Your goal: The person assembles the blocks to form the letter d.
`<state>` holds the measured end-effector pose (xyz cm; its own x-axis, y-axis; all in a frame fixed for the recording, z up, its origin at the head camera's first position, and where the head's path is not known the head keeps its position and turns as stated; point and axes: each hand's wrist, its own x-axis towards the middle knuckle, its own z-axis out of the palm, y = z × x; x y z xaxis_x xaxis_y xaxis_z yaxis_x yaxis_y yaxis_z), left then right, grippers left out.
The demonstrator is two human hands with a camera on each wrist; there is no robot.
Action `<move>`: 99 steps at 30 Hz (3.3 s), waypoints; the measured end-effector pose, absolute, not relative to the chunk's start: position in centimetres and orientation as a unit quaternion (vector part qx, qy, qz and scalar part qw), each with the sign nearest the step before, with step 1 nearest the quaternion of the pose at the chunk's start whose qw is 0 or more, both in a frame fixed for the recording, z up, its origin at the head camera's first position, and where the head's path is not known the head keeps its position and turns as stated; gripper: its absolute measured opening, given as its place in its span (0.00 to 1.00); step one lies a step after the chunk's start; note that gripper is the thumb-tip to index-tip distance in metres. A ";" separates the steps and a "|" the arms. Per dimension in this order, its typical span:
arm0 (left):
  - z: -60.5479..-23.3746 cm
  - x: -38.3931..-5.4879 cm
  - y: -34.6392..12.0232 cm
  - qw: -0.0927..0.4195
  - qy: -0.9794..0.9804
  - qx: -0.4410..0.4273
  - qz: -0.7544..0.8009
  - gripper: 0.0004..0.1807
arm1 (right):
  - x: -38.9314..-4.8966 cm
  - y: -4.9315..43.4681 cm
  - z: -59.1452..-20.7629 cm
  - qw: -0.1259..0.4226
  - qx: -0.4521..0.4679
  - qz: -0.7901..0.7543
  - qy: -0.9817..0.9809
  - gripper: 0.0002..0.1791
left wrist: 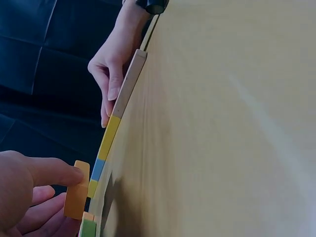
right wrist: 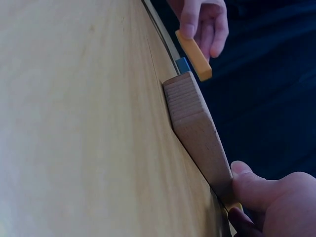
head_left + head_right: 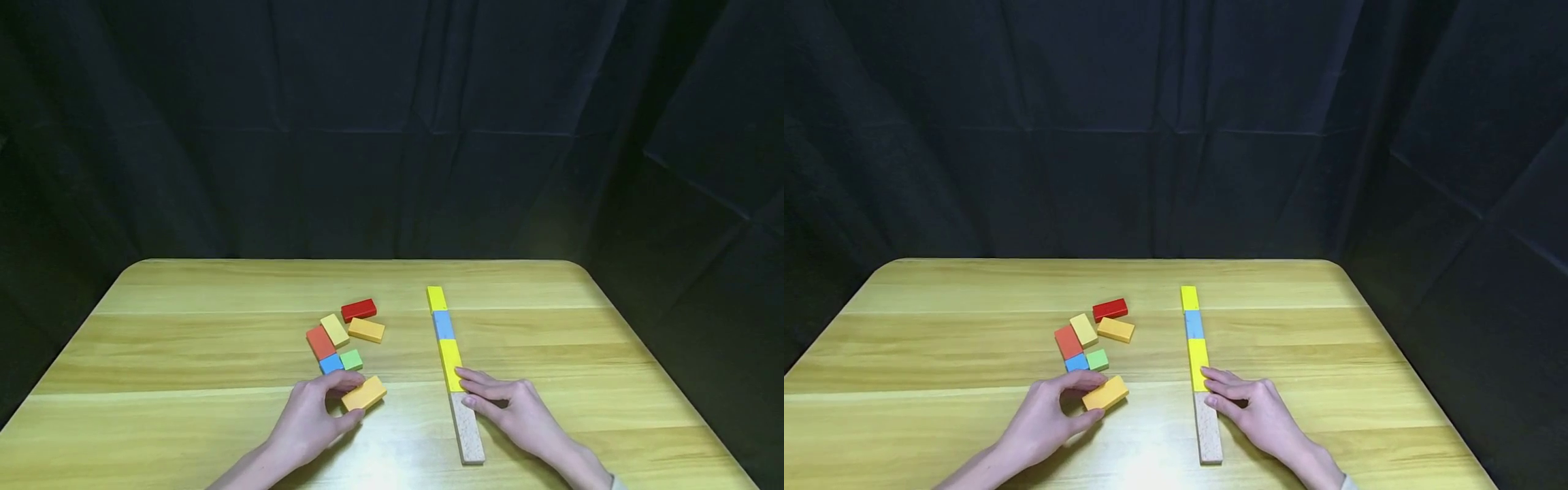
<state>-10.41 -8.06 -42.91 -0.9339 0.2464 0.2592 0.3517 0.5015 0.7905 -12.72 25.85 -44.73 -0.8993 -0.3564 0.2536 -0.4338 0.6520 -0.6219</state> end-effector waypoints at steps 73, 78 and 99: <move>-42.3 -17.5 1.7 0.057 -0.875 -0.186 -0.443 0.21 | -12.5 26.1 -44.8 0.067 0.211 0.328 -0.918 0.17; -42.5 -17.9 2.0 0.052 -0.877 -0.179 -0.442 0.21 | -12.4 26.2 -44.8 0.070 0.212 0.329 -0.918 0.17; -43.5 -18.8 2.3 0.061 -0.892 -0.181 -0.409 0.20 | -12.4 25.9 -44.9 0.071 0.215 0.335 -0.915 0.17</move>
